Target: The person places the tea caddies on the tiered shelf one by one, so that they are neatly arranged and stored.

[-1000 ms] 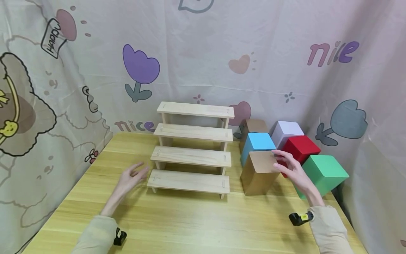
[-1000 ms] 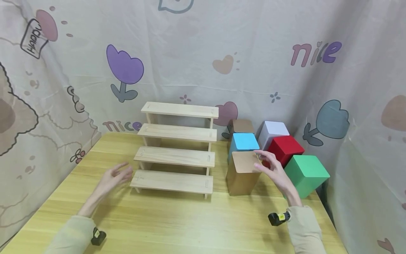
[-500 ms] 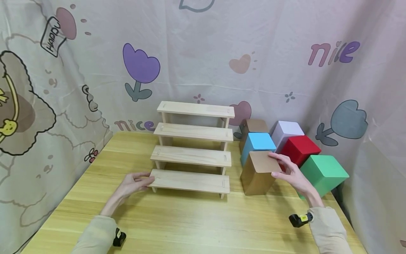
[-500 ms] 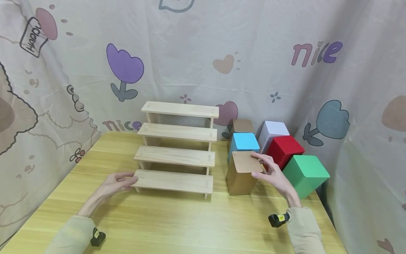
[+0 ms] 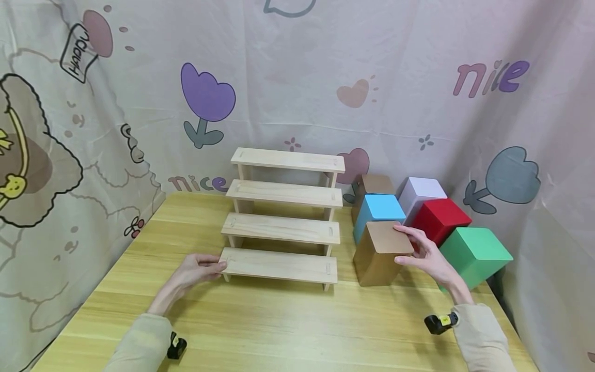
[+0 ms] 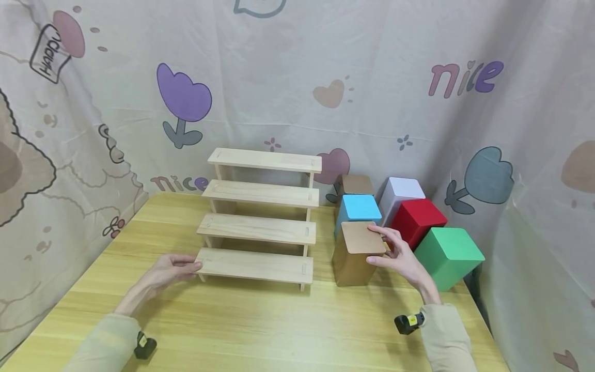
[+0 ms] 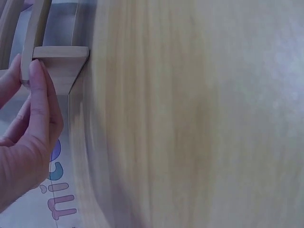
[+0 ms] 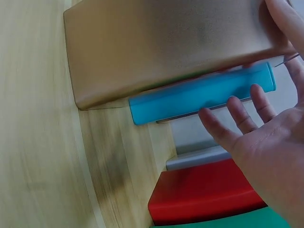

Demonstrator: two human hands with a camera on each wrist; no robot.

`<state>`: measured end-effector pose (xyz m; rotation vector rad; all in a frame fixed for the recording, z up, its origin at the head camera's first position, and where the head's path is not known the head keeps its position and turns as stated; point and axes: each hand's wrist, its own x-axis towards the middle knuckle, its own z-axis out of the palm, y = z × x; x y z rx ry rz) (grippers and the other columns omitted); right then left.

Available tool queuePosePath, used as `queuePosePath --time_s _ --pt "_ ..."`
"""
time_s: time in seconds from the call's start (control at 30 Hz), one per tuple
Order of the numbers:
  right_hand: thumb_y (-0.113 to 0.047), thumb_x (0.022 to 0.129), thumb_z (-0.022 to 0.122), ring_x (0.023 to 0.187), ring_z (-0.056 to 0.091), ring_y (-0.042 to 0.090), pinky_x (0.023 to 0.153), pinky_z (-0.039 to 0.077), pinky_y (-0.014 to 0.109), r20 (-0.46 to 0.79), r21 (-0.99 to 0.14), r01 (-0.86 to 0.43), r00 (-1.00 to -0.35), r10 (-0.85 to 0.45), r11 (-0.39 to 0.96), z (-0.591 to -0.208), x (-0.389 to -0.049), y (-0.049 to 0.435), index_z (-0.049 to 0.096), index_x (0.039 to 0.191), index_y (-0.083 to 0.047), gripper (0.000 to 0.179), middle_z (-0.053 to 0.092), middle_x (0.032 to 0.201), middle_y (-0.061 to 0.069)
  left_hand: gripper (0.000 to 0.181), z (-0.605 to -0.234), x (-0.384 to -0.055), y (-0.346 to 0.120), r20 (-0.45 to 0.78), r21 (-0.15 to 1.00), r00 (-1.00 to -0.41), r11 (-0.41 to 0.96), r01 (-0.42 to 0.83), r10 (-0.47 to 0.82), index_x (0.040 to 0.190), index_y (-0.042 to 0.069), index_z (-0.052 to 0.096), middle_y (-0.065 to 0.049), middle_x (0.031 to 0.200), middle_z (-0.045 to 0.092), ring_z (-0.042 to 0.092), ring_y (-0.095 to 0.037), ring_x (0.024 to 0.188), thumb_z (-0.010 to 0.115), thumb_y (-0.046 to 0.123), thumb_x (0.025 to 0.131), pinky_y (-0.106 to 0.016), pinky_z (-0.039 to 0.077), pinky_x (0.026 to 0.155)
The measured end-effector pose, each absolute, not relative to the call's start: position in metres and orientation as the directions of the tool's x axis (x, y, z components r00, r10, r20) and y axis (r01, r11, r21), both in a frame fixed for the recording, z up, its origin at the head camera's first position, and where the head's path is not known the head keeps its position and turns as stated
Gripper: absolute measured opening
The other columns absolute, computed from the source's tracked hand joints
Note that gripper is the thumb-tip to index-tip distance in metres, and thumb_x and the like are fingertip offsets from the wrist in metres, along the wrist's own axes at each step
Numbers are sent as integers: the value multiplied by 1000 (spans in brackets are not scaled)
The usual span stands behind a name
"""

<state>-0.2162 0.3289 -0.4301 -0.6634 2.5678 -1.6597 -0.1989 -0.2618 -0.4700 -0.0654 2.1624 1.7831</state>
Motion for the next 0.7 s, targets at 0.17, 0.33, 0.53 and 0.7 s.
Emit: queuePosePath --time_s 0.17,0.33,0.53,0.7 --pt "2 88 71 129 40 4 97 52 8 219 -876 -343 -909 -355 339 -432 -217 329 39 153 -15 75 36 151 -1 60 -469 -198 -261 -298 946 -935 192 -262 192 137 -24 39 -7 103 72 72 -10 88 68 11 96 -25 64 89" --pt "3 88 71 125 44 4 97 52 8 221 -878 -344 -909 -354 333 -433 -216 328 35 153 -10 75 40 147 -11 59 -467 -198 -261 -304 947 -931 168 -273 200 137 -25 38 -5 100 71 71 -9 86 66 7 96 -25 65 88" --pt "8 86 69 135 36 -5 101 47 4 251 -894 -361 -893 -373 264 -434 -216 327 32 150 -3 74 40 146 -14 58 -466 -198 -260 -301 950 -932 151 -274 202 136 -26 37 -4 98 71 71 -9 85 65 5 96 -22 65 86" --pt "11 86 68 139 27 -12 102 44 1 260 -903 -364 -887 -381 231 -435 -217 328 32 149 -3 74 39 147 -13 55 -466 -198 -259 -286 955 -935 137 -262 210 134 -27 38 -3 97 71 71 -8 86 64 2 96 -21 64 86"
